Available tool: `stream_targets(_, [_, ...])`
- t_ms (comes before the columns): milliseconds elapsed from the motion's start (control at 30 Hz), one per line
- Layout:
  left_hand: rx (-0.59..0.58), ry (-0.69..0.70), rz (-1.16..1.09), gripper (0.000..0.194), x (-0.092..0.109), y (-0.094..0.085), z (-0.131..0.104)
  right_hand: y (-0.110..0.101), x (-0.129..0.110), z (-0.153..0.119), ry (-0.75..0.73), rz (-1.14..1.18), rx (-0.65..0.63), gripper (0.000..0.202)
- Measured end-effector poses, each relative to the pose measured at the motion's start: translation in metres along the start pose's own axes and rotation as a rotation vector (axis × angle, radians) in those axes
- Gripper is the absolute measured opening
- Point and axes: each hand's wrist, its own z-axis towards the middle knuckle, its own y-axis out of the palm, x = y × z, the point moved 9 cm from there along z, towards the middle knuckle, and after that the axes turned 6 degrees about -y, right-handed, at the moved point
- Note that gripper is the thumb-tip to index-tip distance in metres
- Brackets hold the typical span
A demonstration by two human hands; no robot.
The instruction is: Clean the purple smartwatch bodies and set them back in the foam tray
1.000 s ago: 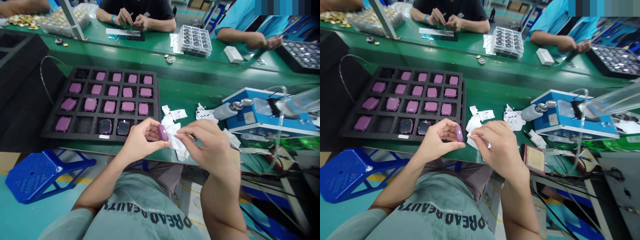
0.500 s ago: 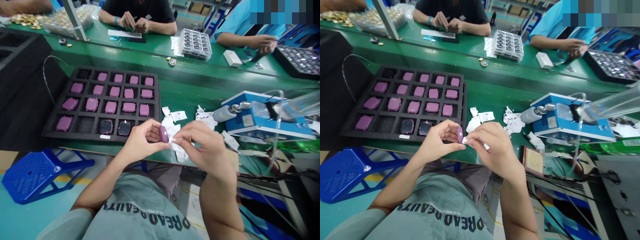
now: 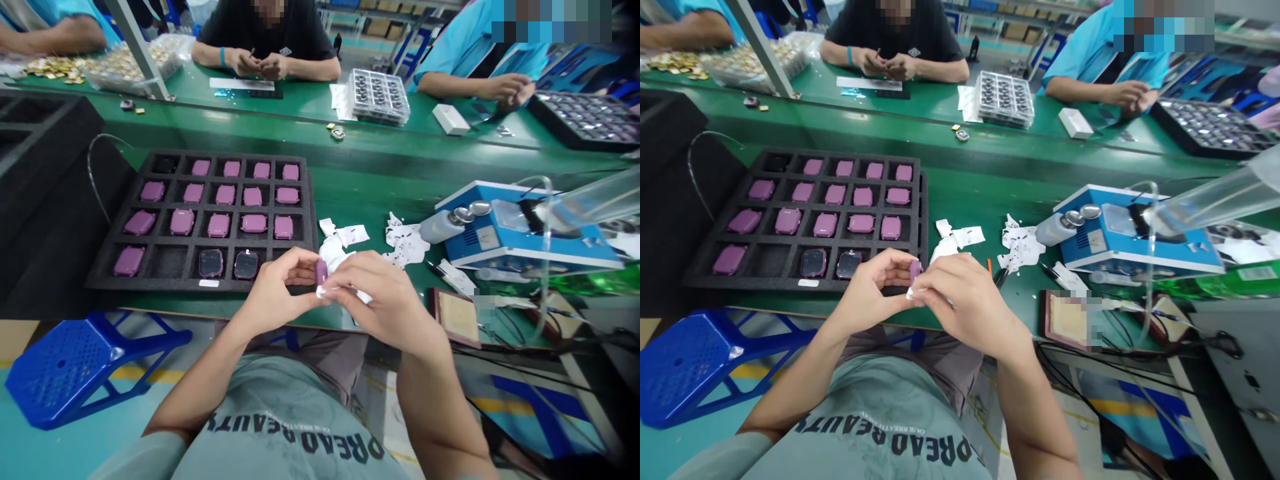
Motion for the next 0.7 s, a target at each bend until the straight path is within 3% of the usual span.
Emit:
stream_targets(133, [0.009, -0.002, -0.009, 0.051, -0.001, 0.0, 0.0, 0.001, 0.027, 0.009, 0.088, -0.117, 0.113, 0.012])
stream_targets(300, [0.019, -0.026, -0.03, 0.054, -0.002, -0.002, -0.001, 0.001, 0.057, 0.004, 0.204, -0.041, 0.188, 0.012])
stream_targets(567, [0.034, -0.036, -0.031, 0.055, -0.003, -0.002, -0.001, -0.011, 0.057, -0.013, 0.303, 0.002, 0.286, 0.01])
stream_targets(700, [0.036, -0.031, -0.034, 0.056, -0.004, -0.003, 0.0, -0.009, 0.048, -0.013, 0.416, 0.159, 0.362, 0.012])
